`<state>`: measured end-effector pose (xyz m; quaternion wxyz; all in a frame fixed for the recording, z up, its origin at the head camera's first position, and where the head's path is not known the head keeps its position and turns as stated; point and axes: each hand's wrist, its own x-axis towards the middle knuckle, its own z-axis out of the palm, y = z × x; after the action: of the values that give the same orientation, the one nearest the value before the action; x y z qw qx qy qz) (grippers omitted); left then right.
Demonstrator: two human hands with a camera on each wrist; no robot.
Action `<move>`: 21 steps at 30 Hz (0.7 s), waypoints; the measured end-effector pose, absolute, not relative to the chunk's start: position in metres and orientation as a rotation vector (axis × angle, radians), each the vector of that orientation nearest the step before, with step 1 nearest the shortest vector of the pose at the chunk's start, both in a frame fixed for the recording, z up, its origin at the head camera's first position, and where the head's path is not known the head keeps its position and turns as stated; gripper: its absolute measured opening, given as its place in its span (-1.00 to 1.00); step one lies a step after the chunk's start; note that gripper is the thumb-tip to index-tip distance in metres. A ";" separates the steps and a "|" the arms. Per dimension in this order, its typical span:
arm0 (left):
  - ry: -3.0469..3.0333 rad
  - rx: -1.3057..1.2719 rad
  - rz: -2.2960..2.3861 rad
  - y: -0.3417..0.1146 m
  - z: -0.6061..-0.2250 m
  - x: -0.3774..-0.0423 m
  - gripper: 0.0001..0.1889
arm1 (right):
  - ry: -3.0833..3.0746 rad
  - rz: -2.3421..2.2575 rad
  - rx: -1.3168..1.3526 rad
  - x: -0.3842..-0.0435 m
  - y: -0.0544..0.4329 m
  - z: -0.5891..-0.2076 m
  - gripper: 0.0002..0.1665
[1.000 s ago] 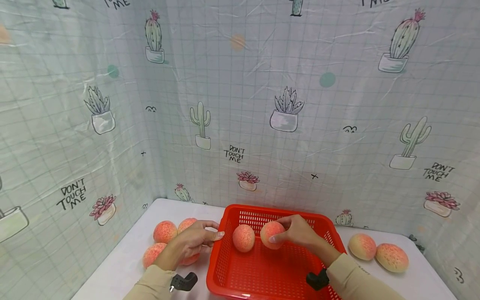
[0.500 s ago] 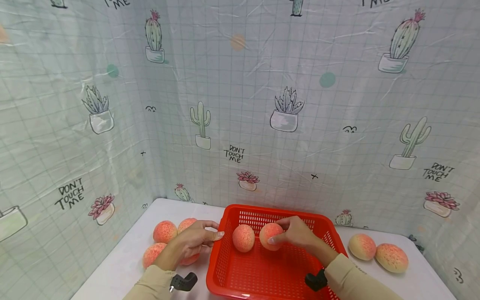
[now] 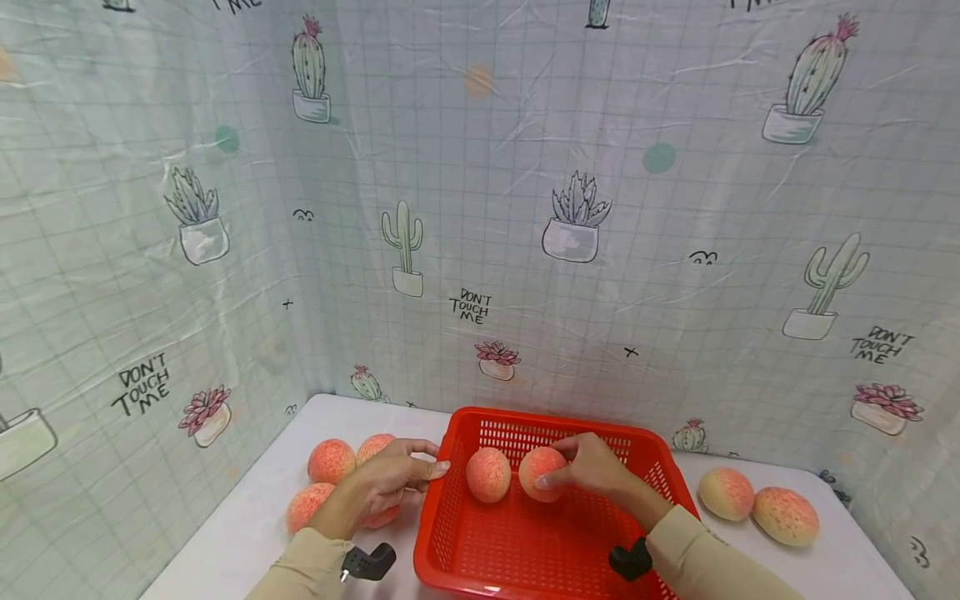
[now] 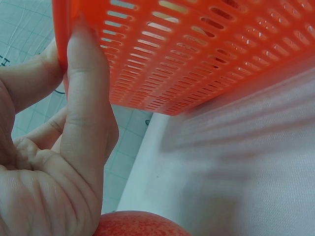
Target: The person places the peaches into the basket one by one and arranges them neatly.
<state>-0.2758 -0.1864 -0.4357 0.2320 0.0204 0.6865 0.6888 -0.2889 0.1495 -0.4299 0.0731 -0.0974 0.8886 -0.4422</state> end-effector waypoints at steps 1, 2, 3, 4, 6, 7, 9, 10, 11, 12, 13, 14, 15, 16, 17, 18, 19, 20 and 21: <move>1.887 0.053 1.893 -0.186 -0.436 -0.276 -0.44 | 2.671 -1.327 -0.284 -0.289 0.149 -0.430 -0.32; 1.888 0.051 1.893 -0.186 -0.436 -0.276 -0.44 | 2.676 -1.324 -0.276 -0.289 0.149 -0.431 -0.32; 1.890 0.048 1.894 -0.186 -0.436 -0.276 -0.45 | 2.681 -1.321 -0.271 -0.290 0.150 -0.431 -0.32; 1.891 0.047 1.894 -0.186 -0.436 -0.276 -0.46 | 2.684 -1.318 -0.264 -0.290 0.150 -0.432 -0.31; 1.896 0.042 1.891 -0.185 -0.435 -0.275 -0.49 | 2.686 -1.317 -0.250 -0.290 0.151 -0.433 -0.31; 1.897 0.044 1.890 -0.185 -0.435 -0.276 -0.50 | 2.686 -1.317 -0.248 -0.290 0.151 -0.433 -0.31; 1.899 0.048 1.888 -0.185 -0.435 -0.276 -0.51 | 2.687 -1.315 -0.243 -0.290 0.151 -0.433 -0.31; 1.899 0.049 1.886 -0.185 -0.436 -0.276 -0.52 | 2.686 -1.315 -0.243 -0.290 0.151 -0.432 -0.31; 1.899 0.051 1.885 -0.185 -0.436 -0.276 -0.52 | 2.685 -1.314 -0.242 -0.290 0.151 -0.432 -0.31; 1.898 0.052 1.885 -0.185 -0.436 -0.276 -0.52 | 2.686 -1.313 -0.239 -0.290 0.151 -0.432 -0.30; 1.897 0.052 1.884 -0.185 -0.436 -0.276 -0.53 | 2.688 -1.310 -0.240 -0.290 0.151 -0.432 -0.30; 1.897 0.052 1.883 -0.185 -0.436 -0.276 -0.53 | 2.690 -1.308 -0.234 -0.290 0.151 -0.433 -0.30; 1.897 0.051 1.882 -0.185 -0.436 -0.277 -0.53 | 2.692 -1.307 -0.232 -0.290 0.151 -0.432 -0.30; 1.898 0.052 1.881 -0.185 -0.436 -0.277 -0.54 | 2.691 -1.305 -0.230 -0.290 0.151 -0.433 -0.29; 1.900 0.055 1.880 -0.186 -0.436 -0.277 -0.54 | 2.692 -1.301 -0.226 -0.291 0.151 -0.434 -0.29; 1.903 0.054 1.879 -0.186 -0.436 -0.277 -0.54 | 2.694 -1.296 -0.223 -0.291 0.151 -0.434 -0.28; 1.905 0.053 1.878 -0.186 -0.436 -0.277 -0.54 | 2.694 -1.292 -0.223 -0.292 0.151 -0.435 -0.28; 1.909 0.051 1.876 -0.186 -0.436 -0.276 -0.55 | 2.693 -1.289 -0.221 -0.292 0.152 -0.435 -0.27; 1.911 0.051 1.873 -0.186 -0.436 -0.276 -0.55 | 2.689 -1.286 -0.228 -0.293 0.152 -0.436 -0.26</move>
<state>-0.2762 -0.1857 -0.4361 0.2304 0.0184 0.6948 0.6810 -0.2927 0.1517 -0.4360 0.0758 -0.0759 0.8970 -0.4289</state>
